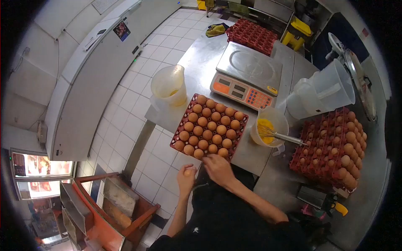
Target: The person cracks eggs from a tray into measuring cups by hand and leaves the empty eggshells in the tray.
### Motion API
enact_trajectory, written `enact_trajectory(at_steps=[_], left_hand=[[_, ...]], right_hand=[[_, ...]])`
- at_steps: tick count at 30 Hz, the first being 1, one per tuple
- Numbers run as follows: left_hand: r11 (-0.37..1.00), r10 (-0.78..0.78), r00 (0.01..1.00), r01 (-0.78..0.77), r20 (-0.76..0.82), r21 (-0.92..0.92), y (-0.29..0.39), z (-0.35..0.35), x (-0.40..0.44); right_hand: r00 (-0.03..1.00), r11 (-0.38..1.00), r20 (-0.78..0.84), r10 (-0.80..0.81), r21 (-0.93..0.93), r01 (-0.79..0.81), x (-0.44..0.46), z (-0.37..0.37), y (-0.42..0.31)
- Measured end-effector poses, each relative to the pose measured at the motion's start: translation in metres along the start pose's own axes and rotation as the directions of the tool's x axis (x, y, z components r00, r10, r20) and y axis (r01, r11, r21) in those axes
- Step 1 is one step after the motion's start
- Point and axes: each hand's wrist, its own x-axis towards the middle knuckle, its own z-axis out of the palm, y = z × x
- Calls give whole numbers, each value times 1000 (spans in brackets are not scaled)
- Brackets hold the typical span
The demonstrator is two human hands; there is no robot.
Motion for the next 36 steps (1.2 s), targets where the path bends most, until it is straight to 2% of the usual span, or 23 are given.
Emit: enact_trajectory(at_steps=[2,3,5,7,9,12,16,18,19,21,22,24,25,26,27,28,29,30,31,32,33,34,36], left_hand=[[836,-320,873,443,368,-325,10,4,4],[866,-297,893,401,338,-299,6,-14,14],[744,-220,872,440,437,-503,-14,15,15],[748,-222,866,446,447,-492,-12,33,20],[758,-222,866,443,448,-479,-9,40,24],[809,-211,888,394,409,-437,-2,42,17],[776,-225,903,394,366,-493,20,44,13],[771,-251,897,412,363,-486,24,46,15],[767,-231,891,414,390,-491,20,46,20],[761,-223,885,421,410,-494,20,43,24],[755,-210,892,408,400,-514,24,46,25],[742,-203,899,400,388,-538,36,40,17],[844,-150,913,318,379,-432,50,29,9],[923,-89,922,219,377,-317,63,20,5],[924,-79,923,210,377,-321,70,13,5],[951,-134,904,232,406,-203,74,4,5],[965,-194,883,251,428,-81,77,0,5],[966,-188,882,245,432,-80,84,2,6],[965,-30,894,142,447,-221,95,8,9],[932,129,889,42,440,-359,109,15,12],[916,304,879,-164,367,-366,143,20,10],[858,475,830,-363,294,-362,179,32,10],[727,671,729,-609,139,-317,218,61,17]], right_hand=[[986,923,72,-150,-347,166,25,4,-14],[983,930,25,-179,-323,178,42,20,-32],[978,785,64,-196,-588,196,52,33,-18],[975,748,37,-220,-634,193,56,33,-7],[946,775,184,-268,-542,325,64,32,6],[923,809,107,-370,-452,377,70,28,12],[926,863,236,-295,-350,364,74,-4,-2],[931,919,60,-361,-150,366,69,-16,-7],[931,918,63,-359,-155,365,66,-20,-6],[965,967,-81,-249,39,253,59,-26,-4],[967,968,-73,-245,38,248,52,-34,-5],[931,969,-336,-143,146,201,35,-53,-6],[931,969,-334,-147,141,203,27,-58,2],[947,919,-311,76,390,54,16,-62,12],[929,786,-235,286,613,-87,8,-70,22],[926,788,-246,285,611,-80,-1,-90,20],[897,571,-164,411,813,-113,-13,-117,8],[862,303,-48,505,945,-125,-22,-135,2],[860,303,-55,508,945,-119,-27,-143,7],[847,224,-128,517,975,10,-33,-149,10],[824,145,-202,530,979,146,-36,-154,12],[818,152,-217,533,975,160,-36,-157,17],[778,70,-270,567,957,281,-33,-160,27]])
